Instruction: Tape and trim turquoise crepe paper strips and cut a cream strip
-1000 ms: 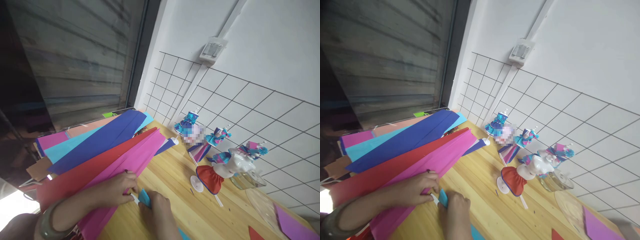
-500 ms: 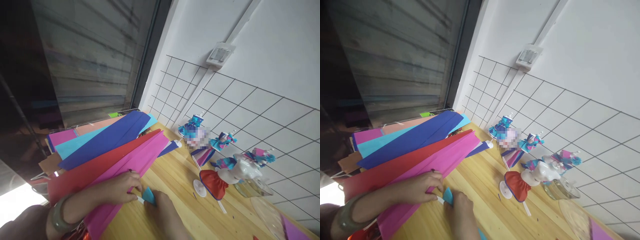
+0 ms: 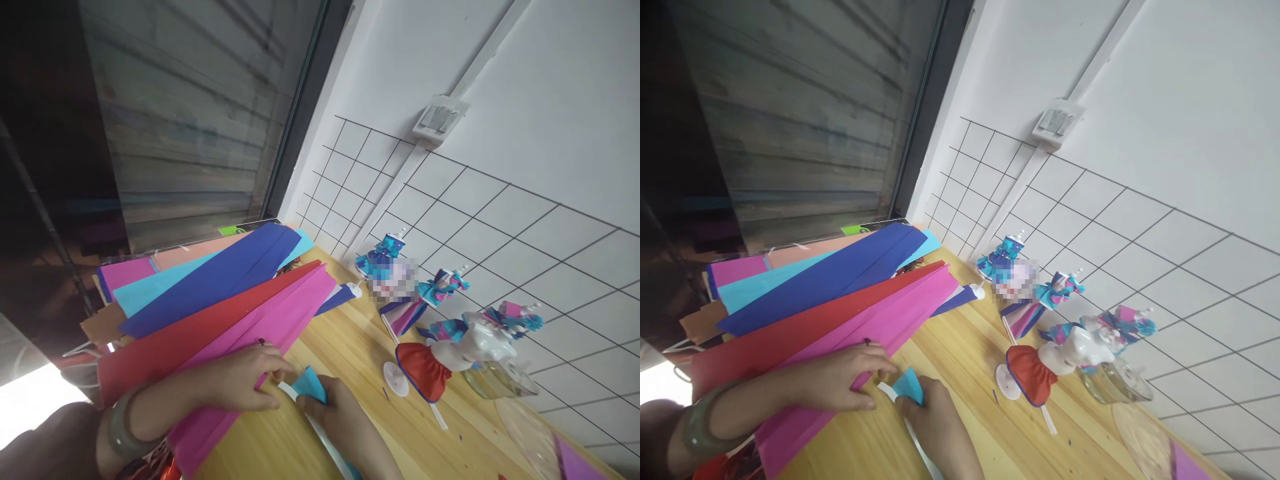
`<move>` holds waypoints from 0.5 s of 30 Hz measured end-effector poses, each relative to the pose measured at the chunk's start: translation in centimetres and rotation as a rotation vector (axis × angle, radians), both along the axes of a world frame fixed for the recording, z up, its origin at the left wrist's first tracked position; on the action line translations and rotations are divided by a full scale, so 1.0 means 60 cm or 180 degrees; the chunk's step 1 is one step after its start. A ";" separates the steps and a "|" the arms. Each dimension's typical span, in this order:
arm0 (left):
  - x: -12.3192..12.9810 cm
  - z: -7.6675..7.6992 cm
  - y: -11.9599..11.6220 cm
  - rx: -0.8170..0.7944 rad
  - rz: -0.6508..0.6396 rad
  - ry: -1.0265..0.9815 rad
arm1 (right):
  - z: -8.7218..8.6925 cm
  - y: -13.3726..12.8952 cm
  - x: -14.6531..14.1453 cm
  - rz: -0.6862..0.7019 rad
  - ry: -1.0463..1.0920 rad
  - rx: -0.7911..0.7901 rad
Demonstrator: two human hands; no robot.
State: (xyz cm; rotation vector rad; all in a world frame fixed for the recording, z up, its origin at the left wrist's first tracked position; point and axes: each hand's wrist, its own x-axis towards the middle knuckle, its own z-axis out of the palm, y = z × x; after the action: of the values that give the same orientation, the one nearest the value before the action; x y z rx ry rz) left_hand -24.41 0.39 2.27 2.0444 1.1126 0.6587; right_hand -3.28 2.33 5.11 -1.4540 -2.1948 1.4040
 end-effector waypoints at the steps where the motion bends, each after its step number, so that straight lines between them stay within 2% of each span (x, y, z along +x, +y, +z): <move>1: 0.002 0.001 -0.001 -0.0113 0.0039 -0.0090 | 0.003 -0.001 0.000 0.0070 0.0273 -0.0158; 4: 0.012 0.006 -0.004 -0.0558 0.0154 -0.0493 | 0.009 -0.003 -0.004 0.0248 0.0803 -0.0417; 8: 0.025 0.004 -0.002 -0.1061 0.0120 -0.0840 | 0.007 -0.008 -0.012 0.0318 0.0838 -0.0313; 15: 0.020 -0.018 -0.006 -0.1139 0.0159 -0.0979 | -0.009 -0.011 -0.015 0.0083 0.0575 0.0076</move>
State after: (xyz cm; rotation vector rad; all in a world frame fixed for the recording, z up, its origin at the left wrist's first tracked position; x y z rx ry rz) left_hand -23.19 0.04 1.19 1.5583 1.0187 0.7135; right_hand -4.16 1.64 4.58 -1.2421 -2.1182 1.4503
